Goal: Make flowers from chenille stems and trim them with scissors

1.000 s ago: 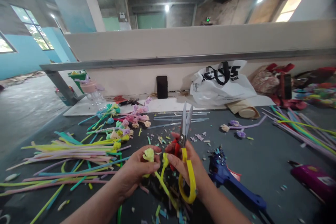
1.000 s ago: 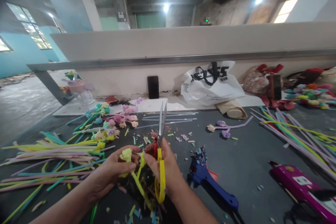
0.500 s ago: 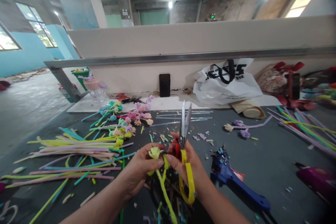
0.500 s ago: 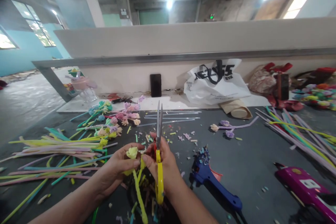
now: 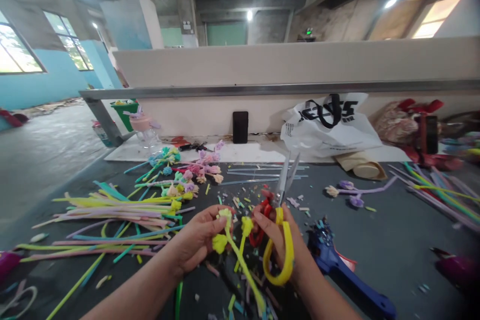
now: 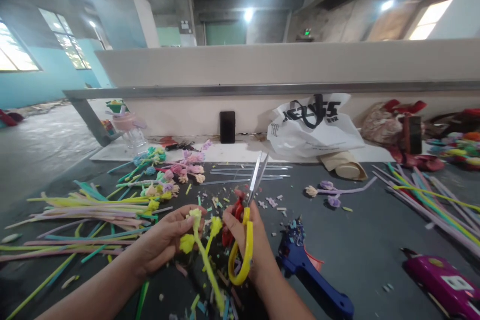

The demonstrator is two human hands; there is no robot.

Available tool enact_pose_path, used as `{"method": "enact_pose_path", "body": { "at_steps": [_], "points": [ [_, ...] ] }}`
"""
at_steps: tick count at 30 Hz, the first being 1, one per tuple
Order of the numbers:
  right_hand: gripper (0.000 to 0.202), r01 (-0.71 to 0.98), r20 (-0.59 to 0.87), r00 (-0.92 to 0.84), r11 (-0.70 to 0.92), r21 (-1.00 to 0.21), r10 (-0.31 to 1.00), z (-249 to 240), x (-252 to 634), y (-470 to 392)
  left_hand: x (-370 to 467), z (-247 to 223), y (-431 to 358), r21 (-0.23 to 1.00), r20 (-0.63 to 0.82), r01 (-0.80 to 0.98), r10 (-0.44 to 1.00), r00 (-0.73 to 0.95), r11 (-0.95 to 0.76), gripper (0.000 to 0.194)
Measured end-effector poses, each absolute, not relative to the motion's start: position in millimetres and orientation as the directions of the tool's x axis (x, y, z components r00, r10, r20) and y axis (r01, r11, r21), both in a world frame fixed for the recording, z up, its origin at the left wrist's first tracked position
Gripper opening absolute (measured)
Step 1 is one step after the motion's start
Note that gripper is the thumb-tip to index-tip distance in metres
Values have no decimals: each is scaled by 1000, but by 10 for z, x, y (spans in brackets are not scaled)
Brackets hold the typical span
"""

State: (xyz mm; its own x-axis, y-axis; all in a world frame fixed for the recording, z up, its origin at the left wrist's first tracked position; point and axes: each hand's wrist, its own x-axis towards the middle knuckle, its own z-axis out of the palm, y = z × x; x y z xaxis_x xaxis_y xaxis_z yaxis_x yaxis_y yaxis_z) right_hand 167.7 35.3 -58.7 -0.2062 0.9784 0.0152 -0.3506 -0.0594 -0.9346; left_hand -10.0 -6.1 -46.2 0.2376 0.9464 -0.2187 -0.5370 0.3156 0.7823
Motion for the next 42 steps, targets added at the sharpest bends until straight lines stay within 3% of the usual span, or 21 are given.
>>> {"method": "enact_pose_path", "body": {
  "at_steps": [4,9,14,21,28,32,37,42],
  "points": [
    [61,-340,-2,-216,-77,-937,976,-504,1715,364,-173,-487,-30,826,-168,-499,960,225,261,21],
    [46,-350,-36,-418,-197,-916,908,-458,1748,339,-263,-499,7,831,-160,-492,958,238,261,24],
    [36,-299,-53,-507,-234,-925,860,-506,1740,278,-272,-494,2,834,-150,-490,959,240,253,27],
    [46,-372,-79,-502,-297,-879,861,-536,1710,273,-246,-404,-44,868,-104,-449,963,250,211,37],
    [49,-441,-135,-472,-366,-820,871,-535,1695,321,-227,-361,-75,891,-43,-421,953,301,173,30],
    [41,-478,-176,-494,-435,-763,852,-538,1690,364,-237,-369,-79,893,-31,-416,946,323,171,26],
    [15,-471,-235,-508,-496,-730,829,-596,1677,428,-237,-400,-53,825,-46,-526,952,303,207,20],
    [21,-529,-207,-526,-508,-680,825,-672,1681,490,-256,-408,-1,752,-23,-617,945,325,231,30]
  ]
}}
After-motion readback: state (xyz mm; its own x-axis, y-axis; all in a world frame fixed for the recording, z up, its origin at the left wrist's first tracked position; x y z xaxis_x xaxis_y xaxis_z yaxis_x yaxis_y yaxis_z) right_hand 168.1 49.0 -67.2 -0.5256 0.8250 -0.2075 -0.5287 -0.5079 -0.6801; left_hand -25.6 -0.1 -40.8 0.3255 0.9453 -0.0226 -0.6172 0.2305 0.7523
